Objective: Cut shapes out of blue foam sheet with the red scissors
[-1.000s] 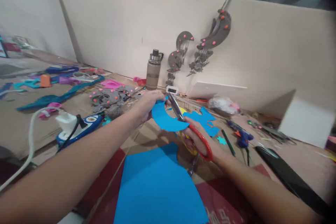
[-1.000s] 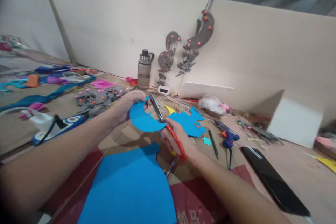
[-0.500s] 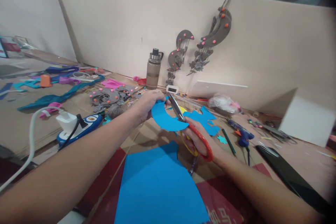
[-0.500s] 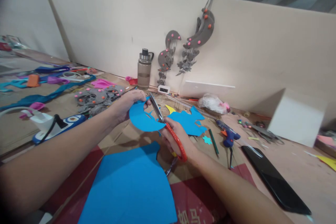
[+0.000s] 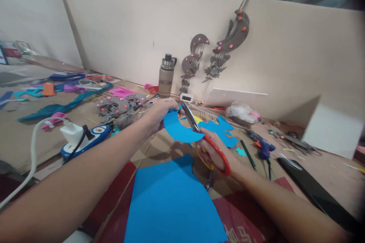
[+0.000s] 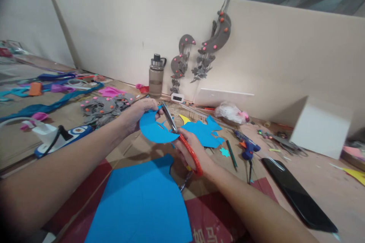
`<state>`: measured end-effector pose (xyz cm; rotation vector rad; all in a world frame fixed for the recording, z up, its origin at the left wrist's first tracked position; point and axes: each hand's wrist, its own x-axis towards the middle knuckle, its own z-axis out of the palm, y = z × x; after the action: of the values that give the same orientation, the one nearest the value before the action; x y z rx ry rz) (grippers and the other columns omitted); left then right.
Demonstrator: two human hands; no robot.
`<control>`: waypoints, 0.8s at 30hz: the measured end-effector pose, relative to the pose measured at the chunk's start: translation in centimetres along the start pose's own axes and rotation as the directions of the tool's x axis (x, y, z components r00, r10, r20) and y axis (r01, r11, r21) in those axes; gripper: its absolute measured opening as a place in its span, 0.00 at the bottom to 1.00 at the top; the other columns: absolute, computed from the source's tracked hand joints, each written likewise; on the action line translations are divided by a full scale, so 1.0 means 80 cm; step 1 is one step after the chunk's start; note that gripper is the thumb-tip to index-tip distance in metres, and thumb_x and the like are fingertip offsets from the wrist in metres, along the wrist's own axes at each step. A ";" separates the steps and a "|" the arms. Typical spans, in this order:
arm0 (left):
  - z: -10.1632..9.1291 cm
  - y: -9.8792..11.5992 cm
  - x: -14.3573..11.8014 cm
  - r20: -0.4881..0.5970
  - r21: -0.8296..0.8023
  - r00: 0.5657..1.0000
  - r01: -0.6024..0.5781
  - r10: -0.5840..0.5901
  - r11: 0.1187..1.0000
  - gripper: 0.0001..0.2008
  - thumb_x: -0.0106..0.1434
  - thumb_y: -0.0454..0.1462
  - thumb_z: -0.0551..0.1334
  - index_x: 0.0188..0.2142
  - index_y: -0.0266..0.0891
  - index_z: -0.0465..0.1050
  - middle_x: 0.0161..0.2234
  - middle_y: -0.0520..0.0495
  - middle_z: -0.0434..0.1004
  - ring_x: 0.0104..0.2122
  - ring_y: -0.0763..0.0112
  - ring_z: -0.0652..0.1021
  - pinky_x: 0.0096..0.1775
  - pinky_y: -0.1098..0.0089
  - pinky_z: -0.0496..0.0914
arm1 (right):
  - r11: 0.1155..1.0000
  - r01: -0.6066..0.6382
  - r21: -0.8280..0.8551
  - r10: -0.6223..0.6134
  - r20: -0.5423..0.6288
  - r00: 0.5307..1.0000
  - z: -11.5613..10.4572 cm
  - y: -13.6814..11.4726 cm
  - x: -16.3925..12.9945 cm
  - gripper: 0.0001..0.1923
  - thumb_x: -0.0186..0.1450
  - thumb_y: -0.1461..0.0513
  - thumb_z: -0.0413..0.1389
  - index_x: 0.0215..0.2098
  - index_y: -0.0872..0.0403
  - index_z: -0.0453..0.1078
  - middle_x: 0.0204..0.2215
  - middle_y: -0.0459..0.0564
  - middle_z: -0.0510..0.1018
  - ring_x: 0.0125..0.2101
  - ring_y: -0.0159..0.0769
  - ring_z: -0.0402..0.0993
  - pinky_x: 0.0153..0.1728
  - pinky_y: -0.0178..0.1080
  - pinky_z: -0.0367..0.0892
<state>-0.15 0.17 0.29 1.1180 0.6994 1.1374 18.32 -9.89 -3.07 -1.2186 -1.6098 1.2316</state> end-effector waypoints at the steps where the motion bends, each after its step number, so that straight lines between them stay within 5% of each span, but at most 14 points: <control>1: 0.000 0.000 0.000 0.000 0.003 1.000 -0.001 0.001 1.000 0.03 0.45 0.30 0.62 0.19 0.35 0.69 0.21 0.45 0.76 0.21 0.74 0.73 0.24 0.76 0.68 | 1.000 0.004 -0.006 -0.004 0.001 1.000 -0.001 0.002 0.000 0.08 0.64 0.55 0.53 0.34 0.50 0.60 0.14 0.34 0.60 0.10 0.25 0.53 0.09 0.29 0.55; 19: 0.003 0.003 -0.004 0.002 0.000 1.000 0.008 -0.008 1.000 0.04 0.44 0.29 0.61 0.19 0.36 0.66 0.21 0.45 0.75 0.20 0.74 0.72 0.23 0.74 0.66 | 0.998 -0.024 -0.052 0.021 -0.058 0.998 0.000 0.006 0.000 0.06 0.62 0.57 0.55 0.34 0.49 0.62 0.15 0.35 0.60 0.11 0.26 0.54 0.08 0.29 0.54; 24: -0.005 -0.002 0.003 0.010 0.002 1.000 -0.010 0.010 1.000 0.02 0.46 0.30 0.63 0.21 0.34 0.70 0.24 0.44 0.77 0.22 0.74 0.74 0.26 0.74 0.69 | 0.992 -0.126 -0.006 0.124 -0.134 0.983 0.005 -0.001 0.002 0.09 0.62 0.55 0.56 0.33 0.49 0.61 0.15 0.35 0.60 0.10 0.25 0.53 0.09 0.29 0.54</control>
<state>-0.37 0.53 0.00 1.1295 0.6881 1.1388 17.90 -9.86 -3.05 -1.3991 -1.4666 1.1896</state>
